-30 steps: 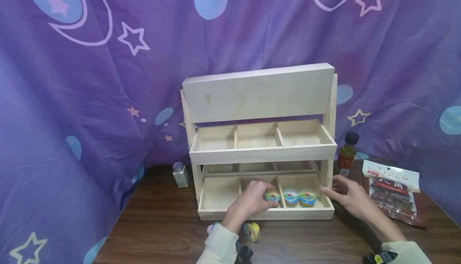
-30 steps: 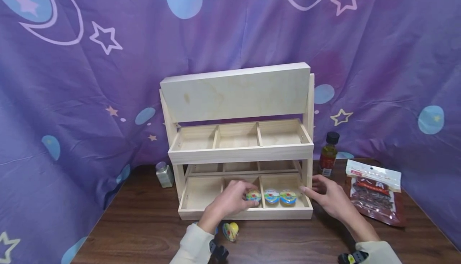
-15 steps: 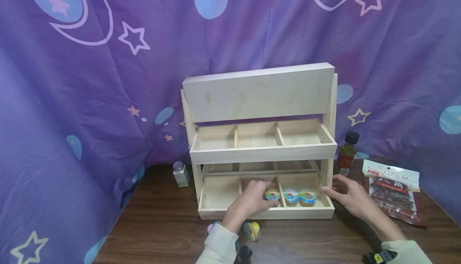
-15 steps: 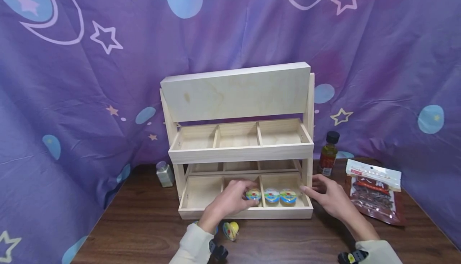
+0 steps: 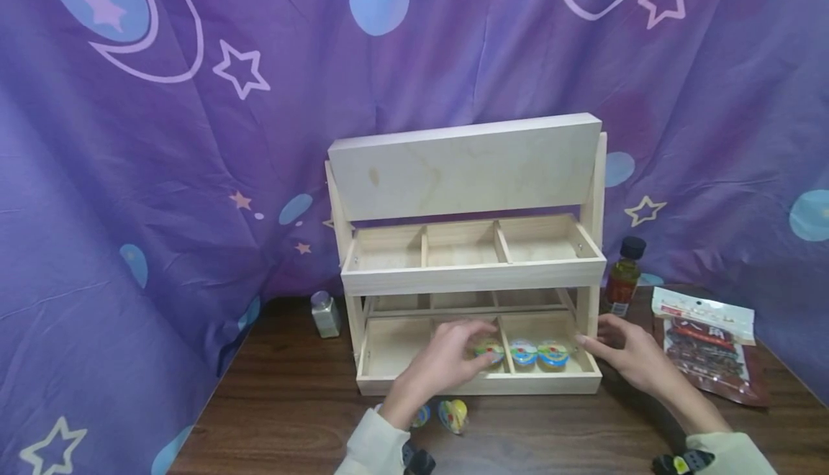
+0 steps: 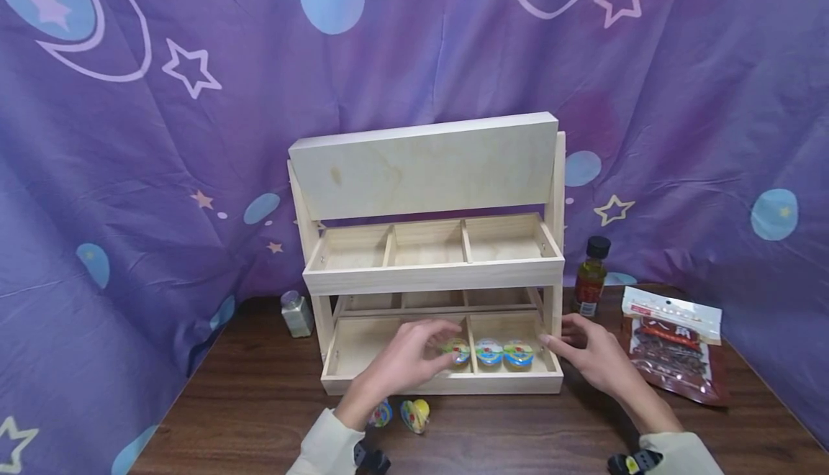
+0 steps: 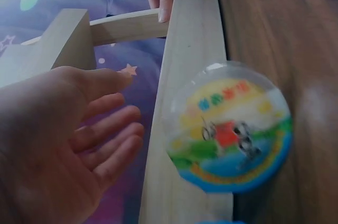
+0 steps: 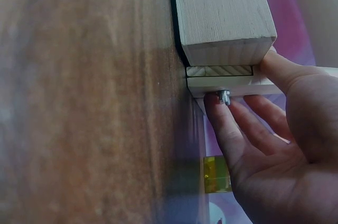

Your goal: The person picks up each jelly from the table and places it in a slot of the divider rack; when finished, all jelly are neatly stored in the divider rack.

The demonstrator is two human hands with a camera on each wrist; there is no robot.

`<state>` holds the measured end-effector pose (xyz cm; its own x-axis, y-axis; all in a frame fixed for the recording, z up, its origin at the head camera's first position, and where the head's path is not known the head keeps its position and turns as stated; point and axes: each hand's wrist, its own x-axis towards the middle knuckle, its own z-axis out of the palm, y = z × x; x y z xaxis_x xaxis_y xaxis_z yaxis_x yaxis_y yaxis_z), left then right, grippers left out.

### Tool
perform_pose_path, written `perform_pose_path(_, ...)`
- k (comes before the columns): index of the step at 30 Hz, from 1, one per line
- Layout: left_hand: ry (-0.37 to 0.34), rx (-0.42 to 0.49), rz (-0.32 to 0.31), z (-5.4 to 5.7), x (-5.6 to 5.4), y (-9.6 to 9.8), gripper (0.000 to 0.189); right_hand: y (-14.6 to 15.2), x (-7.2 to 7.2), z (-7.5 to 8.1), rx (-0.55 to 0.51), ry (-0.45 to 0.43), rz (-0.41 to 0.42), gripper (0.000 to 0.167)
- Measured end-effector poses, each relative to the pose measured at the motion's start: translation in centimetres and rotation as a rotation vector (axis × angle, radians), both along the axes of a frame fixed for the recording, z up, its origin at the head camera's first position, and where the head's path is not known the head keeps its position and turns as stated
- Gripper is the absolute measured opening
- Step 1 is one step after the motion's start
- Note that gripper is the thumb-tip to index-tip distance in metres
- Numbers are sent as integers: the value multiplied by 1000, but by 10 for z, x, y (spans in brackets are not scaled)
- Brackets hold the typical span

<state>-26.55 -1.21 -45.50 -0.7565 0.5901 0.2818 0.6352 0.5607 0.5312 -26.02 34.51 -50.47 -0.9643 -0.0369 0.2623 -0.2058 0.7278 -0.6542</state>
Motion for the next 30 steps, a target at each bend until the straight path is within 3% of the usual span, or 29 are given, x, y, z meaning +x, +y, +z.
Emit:
perform_pose_path(8,-85,226,-23,-4,15,-18,33,3,1,0,7,0,-7,46)
perform_pose_path(12,-117,255,3,-7,24,-30,27,3,1,-1,13,-14,-8,48)
perform_pose_path(18,-126,211,-13,-16,36,-53,20,4,2,-1,14,-23,-8,48)
perform_pose_path(24,-118,104,-128,-15,42,-71,19,5,0,-2,20,-17,-4,47)
perform_pose_path(30,-14,-53,-231,-12,43,-75,23,3,-3,0,10,-23,6,47)
